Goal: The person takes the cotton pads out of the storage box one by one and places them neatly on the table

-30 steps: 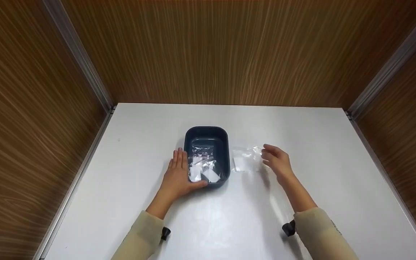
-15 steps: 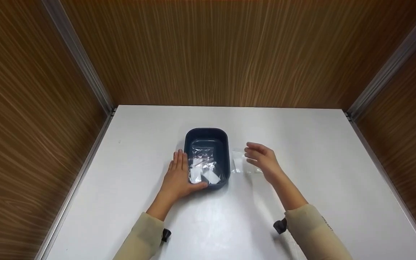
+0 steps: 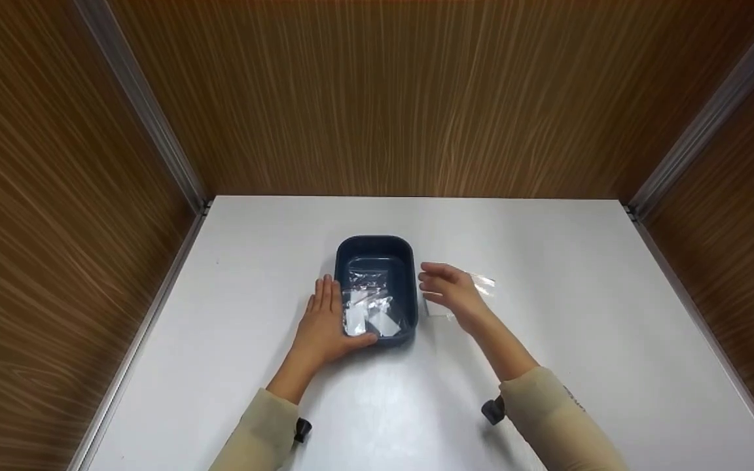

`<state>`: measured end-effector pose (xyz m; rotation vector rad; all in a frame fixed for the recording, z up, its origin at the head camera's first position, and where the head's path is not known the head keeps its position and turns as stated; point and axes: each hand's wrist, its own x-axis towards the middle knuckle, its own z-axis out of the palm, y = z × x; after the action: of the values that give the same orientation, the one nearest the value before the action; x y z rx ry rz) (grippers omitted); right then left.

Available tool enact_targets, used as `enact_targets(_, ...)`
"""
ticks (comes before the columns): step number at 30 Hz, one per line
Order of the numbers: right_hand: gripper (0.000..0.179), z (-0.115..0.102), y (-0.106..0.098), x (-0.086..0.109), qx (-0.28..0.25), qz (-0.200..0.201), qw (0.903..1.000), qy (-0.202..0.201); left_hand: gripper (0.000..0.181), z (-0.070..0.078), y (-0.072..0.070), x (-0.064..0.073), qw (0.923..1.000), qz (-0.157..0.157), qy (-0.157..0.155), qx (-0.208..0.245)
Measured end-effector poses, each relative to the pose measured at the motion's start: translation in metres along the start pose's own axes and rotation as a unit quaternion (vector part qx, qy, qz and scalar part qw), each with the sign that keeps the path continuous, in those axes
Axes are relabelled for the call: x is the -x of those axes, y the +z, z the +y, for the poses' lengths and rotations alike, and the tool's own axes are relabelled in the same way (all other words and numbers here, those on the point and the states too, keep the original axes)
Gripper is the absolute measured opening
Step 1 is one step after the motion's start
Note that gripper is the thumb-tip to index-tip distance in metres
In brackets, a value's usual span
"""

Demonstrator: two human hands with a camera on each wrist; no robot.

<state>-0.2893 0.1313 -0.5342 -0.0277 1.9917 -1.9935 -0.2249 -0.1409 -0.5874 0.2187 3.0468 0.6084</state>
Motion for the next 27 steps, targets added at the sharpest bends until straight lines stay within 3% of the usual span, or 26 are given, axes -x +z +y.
enact_targets(27, 0.044, 0.000, 0.038, -0.009, -0.013, -0.023, 0.9996, 0.006, 0.140, -0.006, 0.001, 0.000, 0.9999, 0.014, 0.003, 0.001)
